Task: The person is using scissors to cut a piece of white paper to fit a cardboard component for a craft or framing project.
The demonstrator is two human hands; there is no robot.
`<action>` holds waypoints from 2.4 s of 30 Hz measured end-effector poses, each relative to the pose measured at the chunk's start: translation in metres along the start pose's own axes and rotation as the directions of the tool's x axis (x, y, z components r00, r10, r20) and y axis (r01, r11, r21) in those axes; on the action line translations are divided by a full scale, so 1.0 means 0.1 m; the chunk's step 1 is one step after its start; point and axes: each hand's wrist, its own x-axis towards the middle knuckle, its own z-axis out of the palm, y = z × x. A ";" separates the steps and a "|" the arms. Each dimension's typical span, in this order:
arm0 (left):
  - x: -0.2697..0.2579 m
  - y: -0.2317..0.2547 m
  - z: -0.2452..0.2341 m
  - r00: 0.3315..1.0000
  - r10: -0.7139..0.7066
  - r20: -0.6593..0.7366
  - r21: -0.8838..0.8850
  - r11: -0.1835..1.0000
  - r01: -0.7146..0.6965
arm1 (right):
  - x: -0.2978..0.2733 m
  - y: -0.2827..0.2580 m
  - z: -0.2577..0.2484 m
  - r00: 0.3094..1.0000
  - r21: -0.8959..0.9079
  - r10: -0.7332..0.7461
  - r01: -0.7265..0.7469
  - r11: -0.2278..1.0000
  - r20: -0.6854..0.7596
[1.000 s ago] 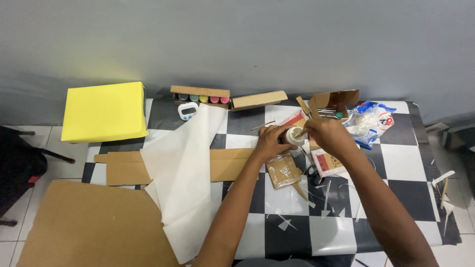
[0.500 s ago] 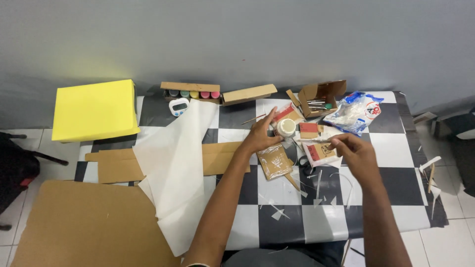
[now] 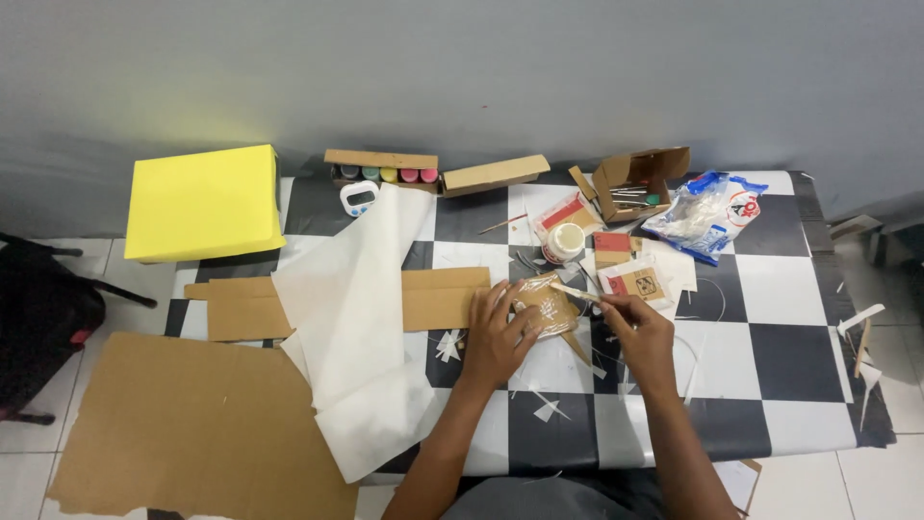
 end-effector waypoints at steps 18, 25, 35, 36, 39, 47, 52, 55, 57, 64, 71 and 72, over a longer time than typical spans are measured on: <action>0.07 0.06 -0.09 0.991 -0.133 0.014 -0.013 0.991 0.133 | -0.14 -0.20 0.03 0.998 -0.206 0.065 -0.066 0.976 -0.010; 0.06 0.04 -0.07 0.992 -0.125 0.009 0.000 0.992 0.125 | -0.12 0.24 0.11 0.967 -0.114 0.246 -0.237 0.965 0.069; 0.06 0.04 -0.07 0.989 -0.146 0.011 0.012 0.989 0.146 | -0.24 0.16 0.04 0.934 -0.020 0.300 -0.302 0.953 0.193; 0.05 0.05 -0.07 0.988 -0.151 0.015 0.007 0.988 0.151 | -0.22 0.07 0.03 0.939 -0.032 0.287 -0.286 0.958 0.191; 0.06 0.06 -0.09 0.985 -0.169 0.039 -0.004 0.985 0.170 | -0.14 0.02 0.16 0.944 -0.055 0.273 -0.268 0.962 0.186; 0.07 0.07 -0.12 0.986 -0.165 0.030 -0.009 0.986 0.165 | -0.14 -0.03 0.26 0.946 -0.145 0.292 -0.272 0.951 0.142; 0.08 0.07 -0.12 0.985 -0.167 0.033 -0.004 0.986 0.167 | -0.16 0.01 0.26 0.960 -0.057 0.250 -0.244 0.968 0.128; 0.08 0.08 -0.14 0.986 -0.163 0.034 0.004 0.987 0.163 | -0.17 0.03 0.38 0.952 -0.039 0.243 -0.240 0.970 0.187; 0.08 0.09 -0.14 0.986 -0.165 0.024 -0.008 0.986 0.165 | -0.15 0.07 0.41 0.959 -0.106 0.234 -0.218 0.970 0.161; 0.04 0.06 -0.09 0.987 -0.160 0.028 -0.028 0.987 0.161 | -0.26 0.18 0.16 0.947 -0.106 0.268 -0.252 0.962 0.177; 0.03 0.04 -0.08 0.987 -0.156 0.029 -0.026 0.987 0.157 | -0.51 0.36 0.02 0.886 -0.189 0.405 -0.368 0.910 0.225; 0.04 0.04 -0.08 0.985 -0.166 0.044 -0.035 0.985 0.167 | -0.54 0.36 -0.01 0.875 -0.202 0.438 -0.400 0.894 0.207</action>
